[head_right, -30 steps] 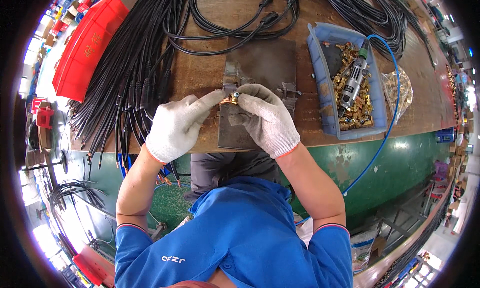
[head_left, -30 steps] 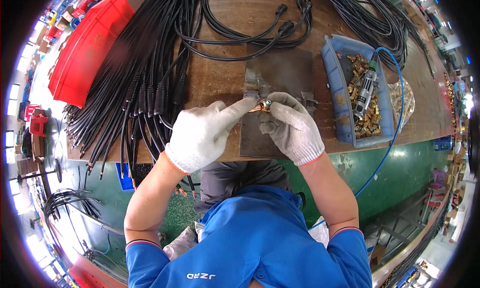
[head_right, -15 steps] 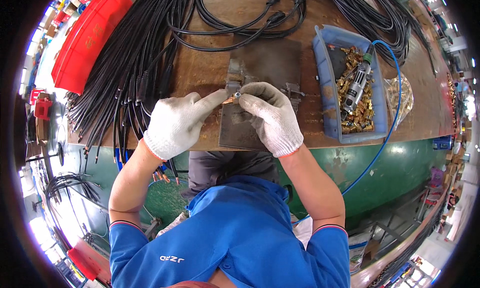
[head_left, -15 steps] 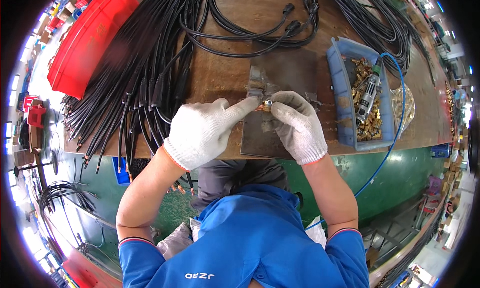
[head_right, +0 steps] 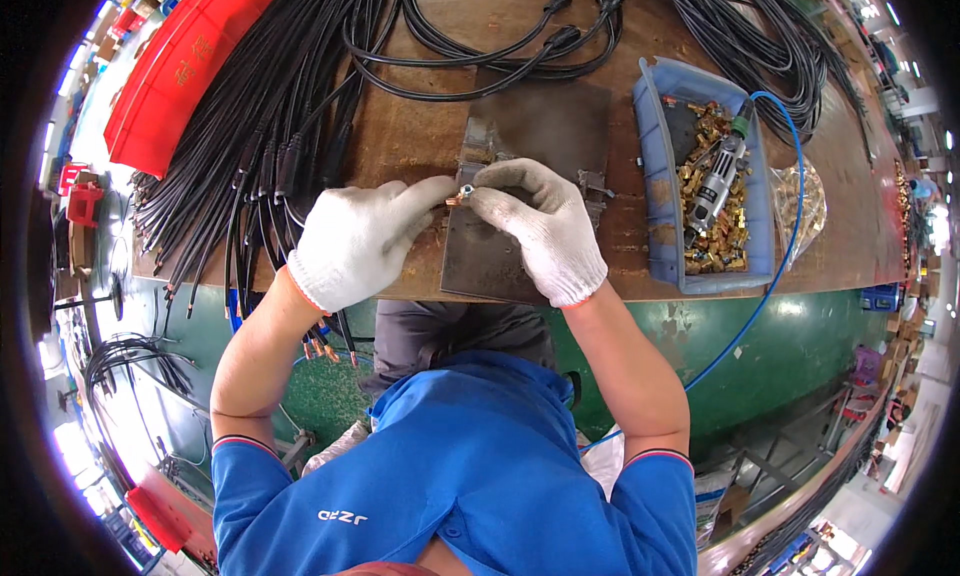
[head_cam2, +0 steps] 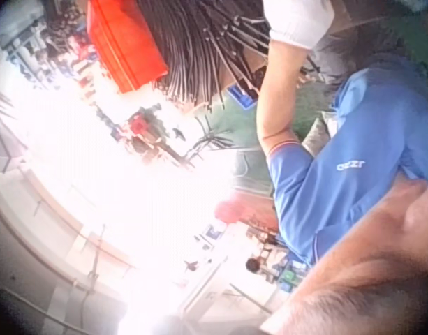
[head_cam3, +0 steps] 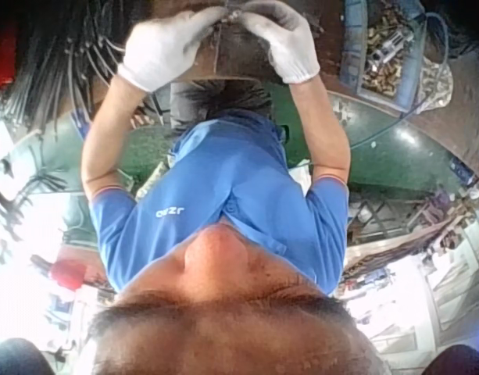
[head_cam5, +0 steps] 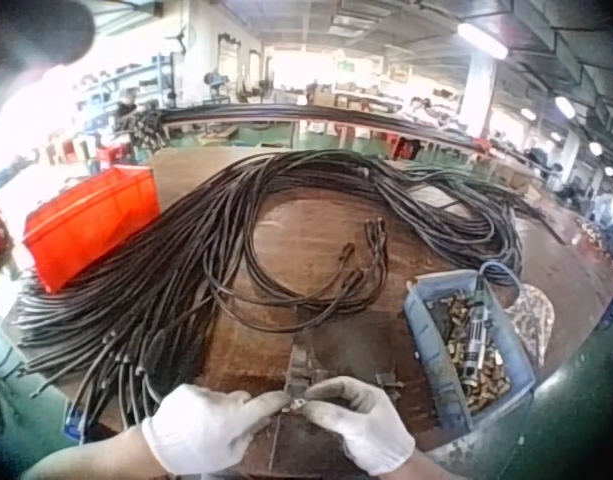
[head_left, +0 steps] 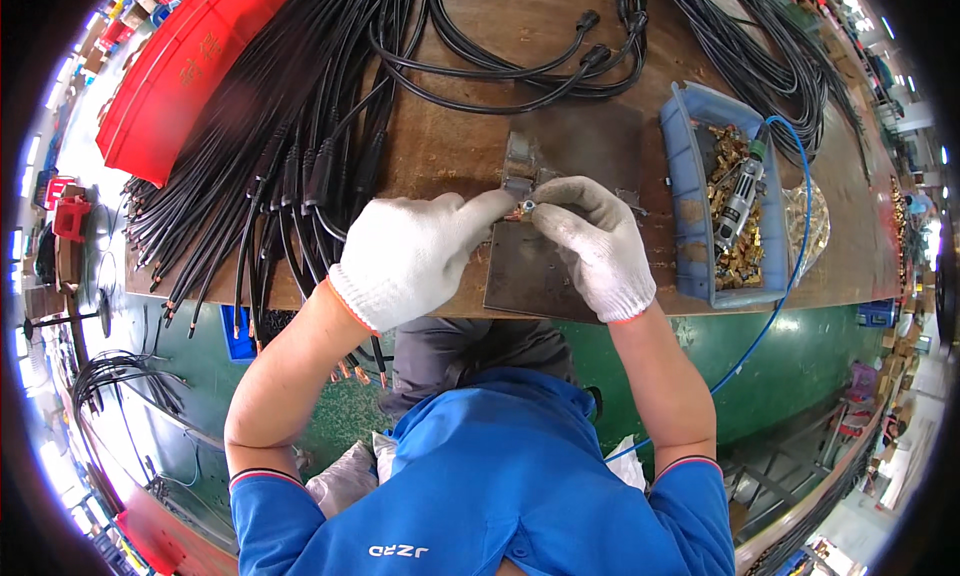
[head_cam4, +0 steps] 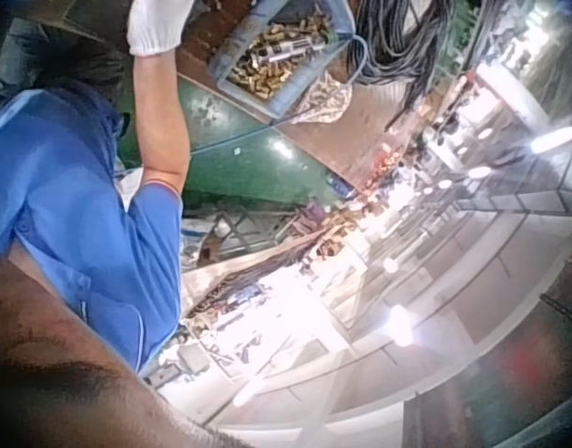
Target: The person repeatedly picks up black cables with exposed copper ends, places a brass connector onto the end, and uses a handheld pneumatic crimping tool to secure it. After crimping, the person slides a black plastic boot over the connector and places the finished cable on the table. This process is repeated for multiple cables throughout the clip.
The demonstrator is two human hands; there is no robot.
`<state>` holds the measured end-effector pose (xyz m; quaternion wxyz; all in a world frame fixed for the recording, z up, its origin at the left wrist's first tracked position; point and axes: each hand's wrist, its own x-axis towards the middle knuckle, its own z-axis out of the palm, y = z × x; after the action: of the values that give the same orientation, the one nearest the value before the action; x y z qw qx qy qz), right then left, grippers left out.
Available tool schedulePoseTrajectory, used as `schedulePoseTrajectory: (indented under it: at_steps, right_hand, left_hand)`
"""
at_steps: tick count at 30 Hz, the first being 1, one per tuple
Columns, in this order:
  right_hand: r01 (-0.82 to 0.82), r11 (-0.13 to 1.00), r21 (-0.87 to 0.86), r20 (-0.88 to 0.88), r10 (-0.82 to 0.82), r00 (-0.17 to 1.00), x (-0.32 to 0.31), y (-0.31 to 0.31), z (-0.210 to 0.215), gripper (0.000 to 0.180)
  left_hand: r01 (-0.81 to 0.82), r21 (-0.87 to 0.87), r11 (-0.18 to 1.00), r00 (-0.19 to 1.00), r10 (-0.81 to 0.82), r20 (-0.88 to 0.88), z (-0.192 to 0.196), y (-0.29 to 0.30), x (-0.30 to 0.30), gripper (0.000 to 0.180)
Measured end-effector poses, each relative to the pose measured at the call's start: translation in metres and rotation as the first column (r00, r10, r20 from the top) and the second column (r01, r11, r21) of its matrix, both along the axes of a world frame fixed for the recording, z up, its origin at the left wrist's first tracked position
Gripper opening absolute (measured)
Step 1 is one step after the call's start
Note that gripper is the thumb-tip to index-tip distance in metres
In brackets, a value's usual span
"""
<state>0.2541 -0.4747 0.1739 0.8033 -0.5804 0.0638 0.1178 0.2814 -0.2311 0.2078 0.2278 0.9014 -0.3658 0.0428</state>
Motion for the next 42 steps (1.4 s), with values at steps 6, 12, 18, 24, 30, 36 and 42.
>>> schedulePoseTrajectory:
  at_steps: [6, 12, 18, 24, 30, 36, 42]
  right_hand:
    - [-0.059, 0.984, -0.170, 0.083, 0.073, 0.994, 0.009, 0.002, 0.006, 0.020]
    - [-0.053, 0.925, -0.375, 0.171, 0.125, 0.977, 0.021, 0.001, 0.001, 0.019]
    - [0.219, 0.615, -0.757, 0.433, 0.221, 0.874, 0.040, -0.002, 0.002, 0.018]
    - [0.384, 0.371, -0.846, 0.508, 0.340, 0.791, 0.055, 0.002, -0.009, 0.018]
    - [0.280, 0.413, -0.866, 0.413, 0.279, 0.867, 0.061, 0.004, -0.008, 0.016]
    - [0.274, 0.456, -0.847, 0.425, 0.270, 0.864, 0.065, 0.007, -0.012, 0.014]
    - [0.285, 0.451, -0.846, 0.439, 0.285, 0.852, 0.067, 0.007, -0.014, 0.013]
  left_hand:
    - [-0.008, -0.001, 1.000, 0.998, 0.008, -0.054, -0.006, 0.000, 0.010, 0.022]
    - [-0.030, -0.060, 0.998, 0.999, 0.027, -0.042, -0.018, -0.003, 0.022, 0.022]
    - [-0.033, -0.081, 0.996, 0.998, 0.029, -0.048, -0.022, -0.007, 0.046, 0.024]
    - [-0.048, 0.149, 0.988, 0.986, 0.070, -0.149, -0.030, -0.012, 0.064, 0.024]
    - [-0.023, 0.031, 0.999, 0.976, 0.030, -0.215, -0.051, -0.010, 0.074, 0.024]
    - [-0.001, -0.046, 0.999, 0.942, -0.015, -0.334, -0.054, -0.006, 0.081, 0.025]
    - [-0.046, -0.076, 0.996, 0.954, 0.021, -0.300, -0.056, -0.009, 0.078, 0.024]
